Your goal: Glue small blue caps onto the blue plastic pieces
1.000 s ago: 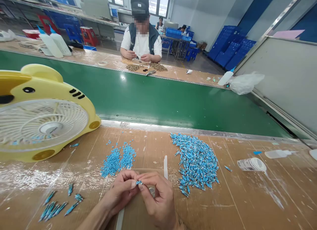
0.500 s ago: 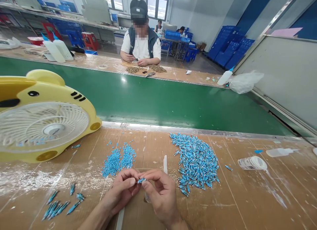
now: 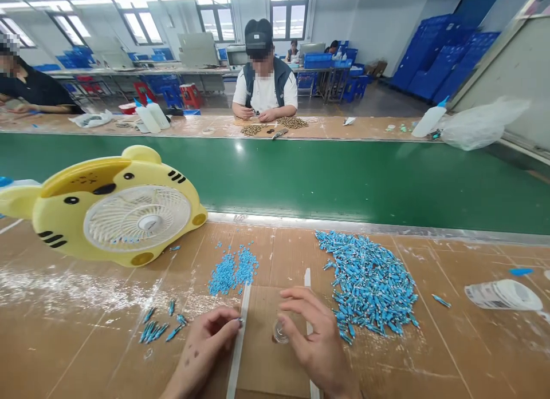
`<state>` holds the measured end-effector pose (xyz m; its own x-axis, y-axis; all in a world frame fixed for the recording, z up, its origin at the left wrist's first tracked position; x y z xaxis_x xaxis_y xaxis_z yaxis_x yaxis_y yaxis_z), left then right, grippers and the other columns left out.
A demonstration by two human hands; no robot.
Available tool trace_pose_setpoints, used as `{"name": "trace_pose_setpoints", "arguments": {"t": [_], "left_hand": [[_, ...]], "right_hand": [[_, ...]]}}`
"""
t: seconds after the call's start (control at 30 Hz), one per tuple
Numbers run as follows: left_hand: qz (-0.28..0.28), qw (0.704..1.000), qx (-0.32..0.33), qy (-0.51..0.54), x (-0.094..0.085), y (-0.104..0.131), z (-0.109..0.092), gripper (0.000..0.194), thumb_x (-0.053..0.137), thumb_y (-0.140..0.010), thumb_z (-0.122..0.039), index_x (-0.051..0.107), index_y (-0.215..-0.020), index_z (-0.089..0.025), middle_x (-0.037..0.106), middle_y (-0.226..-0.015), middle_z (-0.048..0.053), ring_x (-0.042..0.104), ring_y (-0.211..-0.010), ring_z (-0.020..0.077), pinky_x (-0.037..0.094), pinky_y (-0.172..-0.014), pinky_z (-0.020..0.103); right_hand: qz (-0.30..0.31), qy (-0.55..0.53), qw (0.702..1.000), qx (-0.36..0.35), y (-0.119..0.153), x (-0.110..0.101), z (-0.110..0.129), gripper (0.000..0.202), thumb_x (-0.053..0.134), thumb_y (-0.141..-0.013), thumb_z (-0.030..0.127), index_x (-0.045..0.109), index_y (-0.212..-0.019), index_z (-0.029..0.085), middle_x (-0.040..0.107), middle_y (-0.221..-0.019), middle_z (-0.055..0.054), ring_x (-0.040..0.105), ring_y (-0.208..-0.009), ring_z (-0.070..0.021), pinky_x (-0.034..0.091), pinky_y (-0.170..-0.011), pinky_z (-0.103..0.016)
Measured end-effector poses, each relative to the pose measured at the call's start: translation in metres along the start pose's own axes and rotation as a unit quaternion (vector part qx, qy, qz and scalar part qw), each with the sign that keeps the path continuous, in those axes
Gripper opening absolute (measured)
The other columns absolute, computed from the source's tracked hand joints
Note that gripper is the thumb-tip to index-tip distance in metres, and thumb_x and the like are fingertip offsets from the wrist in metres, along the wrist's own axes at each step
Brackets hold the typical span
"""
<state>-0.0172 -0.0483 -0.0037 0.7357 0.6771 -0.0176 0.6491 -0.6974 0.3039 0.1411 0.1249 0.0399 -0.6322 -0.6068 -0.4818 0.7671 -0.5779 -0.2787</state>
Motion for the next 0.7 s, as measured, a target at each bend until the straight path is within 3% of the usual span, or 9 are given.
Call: {"name": "trace_pose_setpoints", "arguments": {"t": [0.07, 0.17, 0.27, 0.33, 0.5, 0.57, 0.7], "left_hand": [[-0.062, 0.981, 0.06, -0.176, -0.034, 0.017, 0.007, 0.015, 0.069, -0.08, -0.036, 0.074, -0.083, -0.022, 0.073, -0.085, 0.006, 0.065, -0.077, 0.0199, 0.047, -0.071, 0.028], [-0.144, 0.921, 0.135, -0.337, -0.077, 0.037, 0.019, 0.014, 0.064, -0.083, -0.033, 0.073, -0.091, -0.025, 0.074, -0.092, 0.005, 0.067, -0.086, 0.0225, 0.048, -0.082, 0.032], [-0.196, 0.87, 0.151, -0.427, -0.104, 0.045, 0.027, 0.016, 0.059, -0.087, -0.03, 0.069, -0.098, -0.026, 0.073, -0.101, 0.005, 0.067, -0.096, 0.0239, 0.047, -0.092, 0.035], [-0.197, 0.846, 0.161, -0.469, -0.113, 0.045, 0.026, 0.018, 0.057, -0.089, -0.03, 0.068, -0.102, -0.026, 0.072, -0.106, 0.005, 0.066, -0.101, 0.0241, 0.046, -0.095, 0.036], [-0.16, 0.799, 0.207, -0.541, -0.108, 0.029, -0.003, 0.016, 0.054, -0.092, -0.03, 0.067, -0.098, -0.024, 0.072, -0.103, 0.007, 0.064, -0.101, 0.0236, 0.043, -0.097, 0.036], [-0.136, 0.789, 0.211, -0.56, -0.095, 0.014, -0.019, 0.018, 0.049, -0.094, -0.029, 0.067, -0.095, -0.023, 0.072, -0.097, 0.007, 0.064, -0.094, 0.0227, 0.045, -0.09, 0.034], [-0.005, 0.759, 0.19, -0.622, -0.059, -0.021, -0.038, 0.028, 0.039, -0.096, -0.023, 0.067, -0.095, -0.022, 0.071, -0.094, 0.007, 0.063, -0.09, 0.0224, 0.044, -0.08, 0.033]], "right_hand": [[-0.025, 0.017, 1.0, 0.006, 0.003, -0.011, -0.009, 0.008, 0.062, -0.089, 0.027, 0.07, -0.091, 0.024, 0.069, -0.106, -0.006, 0.065, -0.1, -0.0206, 0.053, -0.087, -0.032], [-0.038, 0.032, 0.999, 0.012, 0.004, -0.02, -0.021, 0.013, 0.06, -0.09, 0.03, 0.07, -0.085, 0.023, 0.07, -0.096, -0.007, 0.067, -0.091, -0.0207, 0.054, -0.079, -0.031], [-0.018, 0.026, 0.999, 0.017, 0.004, -0.019, -0.027, 0.014, 0.06, -0.09, 0.031, 0.069, -0.086, 0.022, 0.069, -0.094, -0.007, 0.066, -0.089, -0.0207, 0.054, -0.078, -0.03], [0.006, 0.016, 1.0, 0.024, 0.004, -0.016, -0.029, 0.014, 0.059, -0.09, 0.031, 0.069, -0.087, 0.022, 0.069, -0.094, -0.006, 0.066, -0.089, -0.0204, 0.054, -0.078, -0.03], [0.036, 0.001, 0.999, 0.025, 0.005, -0.013, -0.029, 0.015, 0.058, -0.091, 0.031, 0.068, -0.085, 0.022, 0.068, -0.09, -0.005, 0.065, -0.084, -0.0195, 0.052, -0.074, -0.029], [0.035, -0.001, 0.999, 0.021, 0.006, -0.013, -0.029, 0.015, 0.058, -0.091, 0.031, 0.068, -0.085, 0.022, 0.068, -0.088, -0.005, 0.064, -0.082, -0.0193, 0.052, -0.072, -0.029], [0.02, -0.004, 0.999, 0.029, 0.008, -0.014, -0.027, 0.015, 0.057, -0.092, 0.03, 0.068, -0.085, 0.022, 0.068, -0.084, -0.004, 0.064, -0.078, -0.0181, 0.05, -0.07, -0.027]]}}
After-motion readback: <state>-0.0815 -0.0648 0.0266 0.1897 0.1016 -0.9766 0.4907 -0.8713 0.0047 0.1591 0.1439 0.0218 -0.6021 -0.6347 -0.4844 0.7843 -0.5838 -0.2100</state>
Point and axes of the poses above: each hand's wrist, its own y-axis away from the middle knuckle, its own x-axis out of the palm, z = x × y, the point moved 2 cm from there along -y, towards the middle knuckle
